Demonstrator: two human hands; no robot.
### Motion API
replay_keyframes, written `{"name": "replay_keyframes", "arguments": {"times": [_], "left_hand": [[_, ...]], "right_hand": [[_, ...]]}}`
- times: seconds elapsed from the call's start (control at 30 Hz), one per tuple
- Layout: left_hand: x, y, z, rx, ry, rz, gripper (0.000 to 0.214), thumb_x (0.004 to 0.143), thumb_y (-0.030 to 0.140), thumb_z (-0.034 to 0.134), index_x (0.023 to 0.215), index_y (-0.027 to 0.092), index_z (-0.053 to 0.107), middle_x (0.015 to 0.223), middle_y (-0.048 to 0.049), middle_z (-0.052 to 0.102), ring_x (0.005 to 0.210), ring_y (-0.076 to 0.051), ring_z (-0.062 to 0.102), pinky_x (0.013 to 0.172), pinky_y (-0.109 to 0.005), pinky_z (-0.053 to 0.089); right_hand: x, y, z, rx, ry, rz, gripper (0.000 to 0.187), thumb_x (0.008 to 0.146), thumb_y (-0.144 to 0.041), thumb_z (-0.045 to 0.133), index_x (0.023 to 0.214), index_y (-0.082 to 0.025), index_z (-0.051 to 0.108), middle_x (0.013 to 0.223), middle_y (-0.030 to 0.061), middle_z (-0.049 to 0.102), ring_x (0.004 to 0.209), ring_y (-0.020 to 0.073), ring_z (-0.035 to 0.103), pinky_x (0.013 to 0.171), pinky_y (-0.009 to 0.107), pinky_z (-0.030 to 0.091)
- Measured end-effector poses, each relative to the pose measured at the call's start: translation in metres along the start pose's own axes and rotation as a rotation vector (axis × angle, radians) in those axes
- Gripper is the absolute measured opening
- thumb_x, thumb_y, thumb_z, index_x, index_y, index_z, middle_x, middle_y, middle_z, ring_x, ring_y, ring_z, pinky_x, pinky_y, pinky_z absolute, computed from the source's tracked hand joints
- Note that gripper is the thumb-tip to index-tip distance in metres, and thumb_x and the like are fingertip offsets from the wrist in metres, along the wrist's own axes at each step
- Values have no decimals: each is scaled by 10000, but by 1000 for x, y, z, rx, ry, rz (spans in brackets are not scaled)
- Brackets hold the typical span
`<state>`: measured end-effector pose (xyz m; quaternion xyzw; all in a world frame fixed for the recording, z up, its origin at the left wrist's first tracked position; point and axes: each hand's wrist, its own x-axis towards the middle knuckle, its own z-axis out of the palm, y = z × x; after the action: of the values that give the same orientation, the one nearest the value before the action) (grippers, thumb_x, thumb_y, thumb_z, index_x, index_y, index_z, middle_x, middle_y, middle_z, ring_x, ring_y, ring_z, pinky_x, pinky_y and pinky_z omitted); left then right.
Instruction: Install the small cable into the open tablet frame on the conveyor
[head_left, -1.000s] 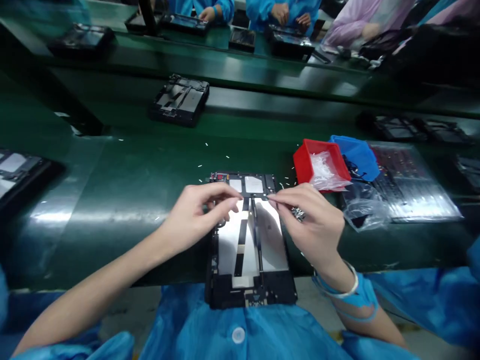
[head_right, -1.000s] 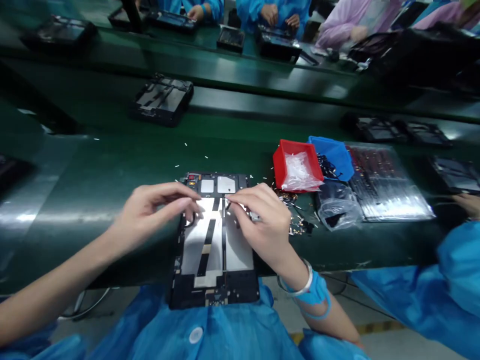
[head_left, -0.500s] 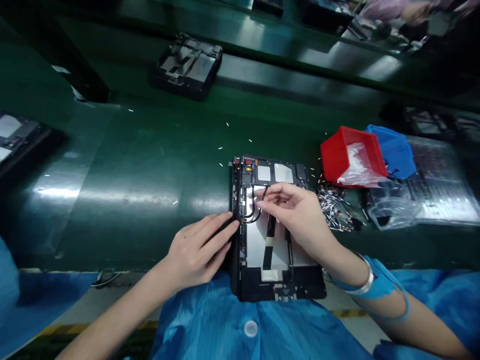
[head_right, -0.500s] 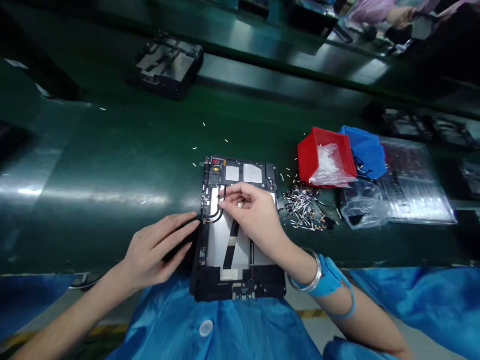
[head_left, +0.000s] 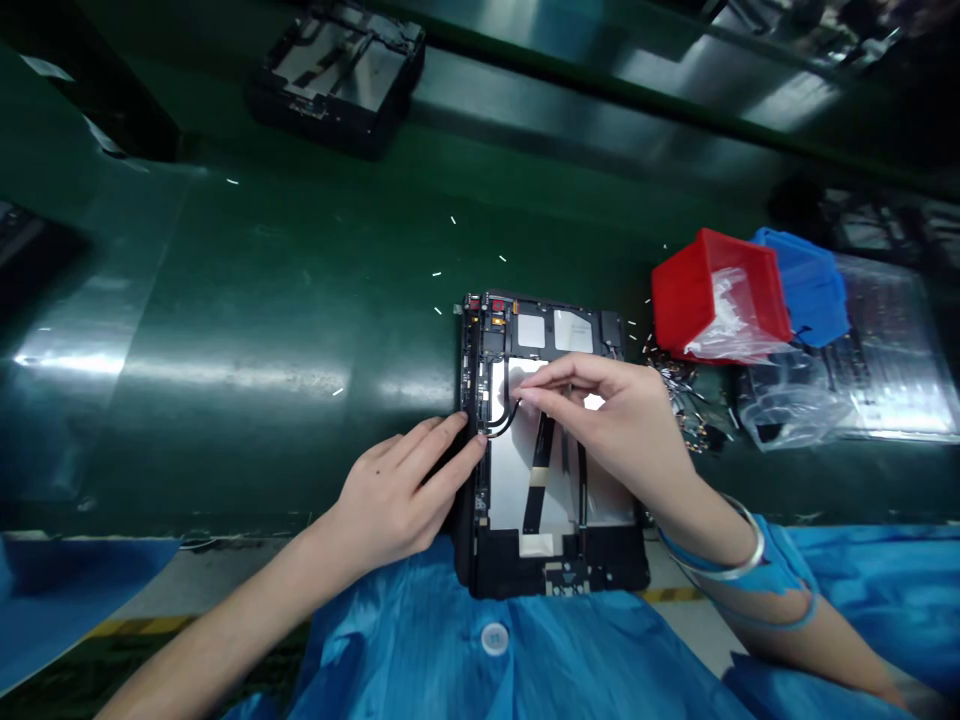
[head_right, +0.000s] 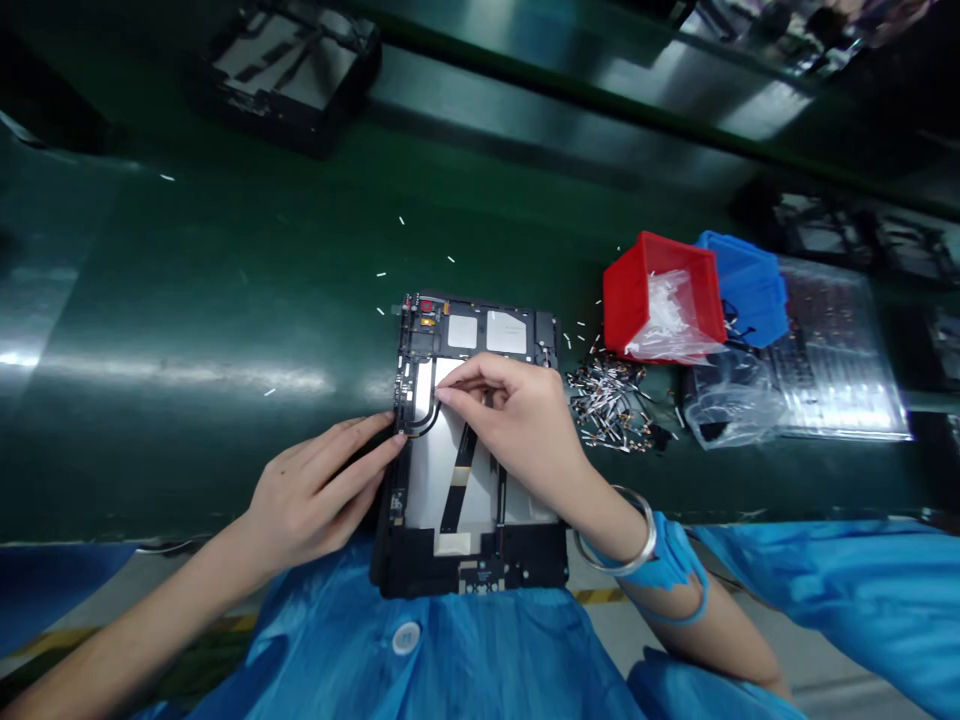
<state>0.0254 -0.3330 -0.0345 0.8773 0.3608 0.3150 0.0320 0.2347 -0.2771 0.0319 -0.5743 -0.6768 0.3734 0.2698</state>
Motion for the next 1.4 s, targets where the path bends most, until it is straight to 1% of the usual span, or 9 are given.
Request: {"name": "replay_keyframes", "arguments": {"times": [0.13,0.23,0.5,0.67,0.8,0.9,0.97,1.2,1.4], "left_hand": [[0,-1,1,-3,-12,1,362,845,73,488,1192,95,591,1146,-173,666,1006,-262,667,798,-352,585],[1,-1,0,2,-11,18,350,842,51,477,1172,80,590,1132,-190,665,990,-269,671,774,-353,590],[2,0,1,15,-18,-4,365,844,62,474,1190,106,582,1136,-168,674,1002,-248,670,813,-346,578],[6,5,-2,84,-32,-8,321,821,56,493,1120,96,604,1113,-171,682,978,-256,674,772,-329,575],[11,5,-5,38,-33,-1,371,835,131,477,1191,106,577,1215,-213,621,1083,-312,625,766,-375,553],[13,3,-7,25,-92,53,398,863,170,433,1231,114,572,1283,-221,575,1148,-338,584,767,-399,524],[14,1,-7,22,-118,68,393,876,158,413,1227,102,579,1290,-215,574,1160,-332,576,781,-395,510],[12,-2,-6,29,-142,70,390,892,99,386,1239,117,563,1334,-188,555,1206,-308,552,786,-370,495],[19,-3,-12,58,-189,149,391,921,60,321,1211,90,581,1329,-121,575,1294,-260,486,865,-362,466]], "right_hand": [[4,-2,-4,-108,-36,-57,39,789,-195,679,761,-196,707,740,13,715,651,128,632,557,252,472],[8,-3,-5,-151,-62,-77,33,779,-198,686,750,-195,700,728,5,698,614,109,588,552,244,443],[13,2,-6,-138,-83,-86,59,792,-214,673,748,-190,702,636,-13,624,558,86,514,500,227,375],[14,4,-7,-136,-74,-76,69,785,-234,684,743,-185,708,573,-33,562,542,78,484,502,222,360],[16,4,-6,-111,-77,-60,44,771,-211,688,748,-183,711,576,-36,562,539,73,468,502,220,351],[17,4,-5,-99,-78,-50,22,749,-172,694,737,-179,711,555,-49,532,533,67,458,509,217,347],[19,5,-4,-97,-78,-44,25,744,-165,692,733,-178,710,540,-55,514,526,65,448,512,218,343],[21,6,0,-92,-88,-45,24,738,-164,676,730,-172,698,591,-38,583,540,73,452,529,228,348],[21,5,1,-132,-83,-78,42,749,-147,664,733,-166,697,623,-23,621,564,81,487,548,228,369]]}}
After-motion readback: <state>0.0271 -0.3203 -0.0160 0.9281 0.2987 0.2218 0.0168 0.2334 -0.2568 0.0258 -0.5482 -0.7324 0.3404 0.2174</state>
